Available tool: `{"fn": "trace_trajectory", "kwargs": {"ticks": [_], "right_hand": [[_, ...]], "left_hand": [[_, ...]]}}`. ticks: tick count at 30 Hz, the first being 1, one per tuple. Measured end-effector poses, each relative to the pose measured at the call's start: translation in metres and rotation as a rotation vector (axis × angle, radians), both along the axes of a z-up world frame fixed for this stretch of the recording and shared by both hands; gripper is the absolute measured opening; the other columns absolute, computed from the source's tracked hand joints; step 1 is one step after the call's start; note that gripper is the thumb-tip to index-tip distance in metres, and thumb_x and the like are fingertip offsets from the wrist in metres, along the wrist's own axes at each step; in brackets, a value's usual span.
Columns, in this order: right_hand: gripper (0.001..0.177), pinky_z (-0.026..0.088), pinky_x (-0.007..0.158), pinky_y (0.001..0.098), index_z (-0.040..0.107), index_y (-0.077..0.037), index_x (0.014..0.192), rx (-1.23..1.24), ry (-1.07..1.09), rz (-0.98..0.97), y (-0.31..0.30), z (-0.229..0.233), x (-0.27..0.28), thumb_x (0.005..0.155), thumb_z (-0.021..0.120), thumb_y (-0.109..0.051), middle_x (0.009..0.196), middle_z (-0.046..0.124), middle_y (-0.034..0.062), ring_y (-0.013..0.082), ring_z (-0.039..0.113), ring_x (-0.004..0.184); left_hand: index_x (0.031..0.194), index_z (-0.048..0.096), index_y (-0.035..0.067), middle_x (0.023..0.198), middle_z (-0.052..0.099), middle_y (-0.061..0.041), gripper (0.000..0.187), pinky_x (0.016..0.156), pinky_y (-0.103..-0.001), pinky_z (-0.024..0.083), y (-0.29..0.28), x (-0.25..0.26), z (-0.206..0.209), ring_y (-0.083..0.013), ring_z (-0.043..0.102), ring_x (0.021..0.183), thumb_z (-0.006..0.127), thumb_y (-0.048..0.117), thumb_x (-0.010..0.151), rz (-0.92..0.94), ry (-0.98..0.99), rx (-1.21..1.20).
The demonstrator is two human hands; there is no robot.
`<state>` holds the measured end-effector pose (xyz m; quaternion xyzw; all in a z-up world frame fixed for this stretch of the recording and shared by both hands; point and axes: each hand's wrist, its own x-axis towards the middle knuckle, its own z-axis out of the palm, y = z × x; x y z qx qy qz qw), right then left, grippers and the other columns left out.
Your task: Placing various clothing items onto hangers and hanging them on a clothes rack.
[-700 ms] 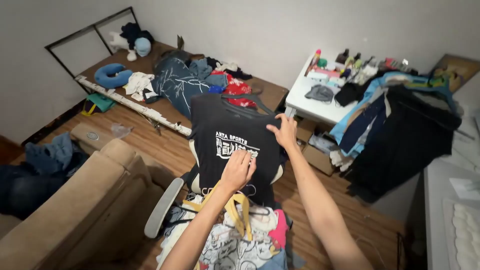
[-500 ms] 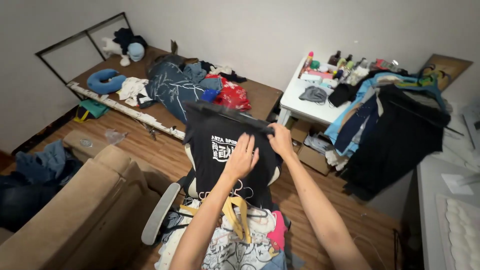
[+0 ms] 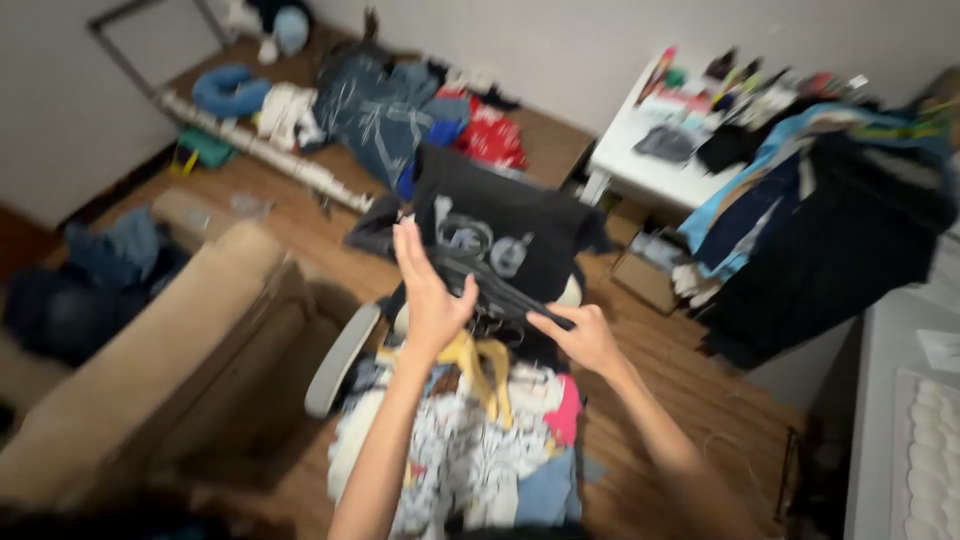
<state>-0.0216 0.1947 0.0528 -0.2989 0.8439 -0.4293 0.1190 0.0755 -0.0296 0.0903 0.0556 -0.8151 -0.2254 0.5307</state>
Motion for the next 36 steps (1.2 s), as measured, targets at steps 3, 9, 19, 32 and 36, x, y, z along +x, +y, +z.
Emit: {"fn": "trace_trajectory", "kwargs": {"ticks": [3,9,19,32,36], "right_hand": [[0.027,0.042,0.045,0.0314,0.079,-0.004,0.081,0.016,0.019,0.153,0.029,-0.046,0.027,0.087,0.078,-0.03,0.049,0.057,0.0093,0.0083,0.048,0.045],[0.031,0.041,0.051,0.0355,0.074,0.002,0.076,0.085,-0.223,0.289,0.085,-0.109,0.063,0.084,0.083,-0.026,0.056,0.061,0.012,0.0098,0.047,0.056],[0.04,0.055,0.073,0.0259,0.074,-0.007,0.116,0.103,-0.334,0.467,0.021,-0.106,0.167,0.08,0.082,-0.022,0.085,0.077,0.0048,0.0106,0.07,0.077],[0.035,0.054,0.069,0.0271,0.078,-0.01,0.118,0.065,-0.251,0.541,0.041,-0.079,0.137,0.084,0.073,-0.002,0.084,0.075,0.0064,0.0159,0.069,0.076],[0.056,0.056,0.074,0.0275,0.077,-0.008,0.119,-0.016,-0.226,0.557,0.055,-0.088,0.125,0.07,0.06,0.011,0.089,0.075,0.0075,0.0154,0.074,0.083]], "left_hand": [[0.143,0.042,-0.011,0.129,0.053,-0.029,0.087,0.111,-0.055,0.033,-0.018,0.057,-0.039,-0.0444,0.052,0.12,0.079,0.018,0.07,-0.084,-0.203,0.05],[0.08,0.066,0.001,0.074,0.068,-0.017,0.032,0.073,-0.044,0.055,-0.013,0.167,-0.136,-0.0349,0.07,0.076,0.078,0.031,0.08,-0.136,-0.805,0.296],[0.091,0.069,0.004,0.078,0.07,-0.017,0.026,0.065,-0.048,0.05,0.071,0.232,-0.204,-0.0405,0.067,0.077,0.078,0.027,0.084,-0.079,-0.96,0.384],[0.105,0.072,0.004,0.109,0.065,-0.014,0.031,0.11,-0.066,0.029,0.056,0.253,-0.186,-0.0334,0.058,0.111,0.059,-0.003,0.078,-0.116,-0.621,0.296],[0.1,0.07,-0.001,0.093,0.068,-0.016,0.033,0.107,-0.072,0.026,0.06,0.243,-0.177,-0.0358,0.062,0.106,0.058,-0.007,0.07,-0.107,-0.559,0.177]]}}
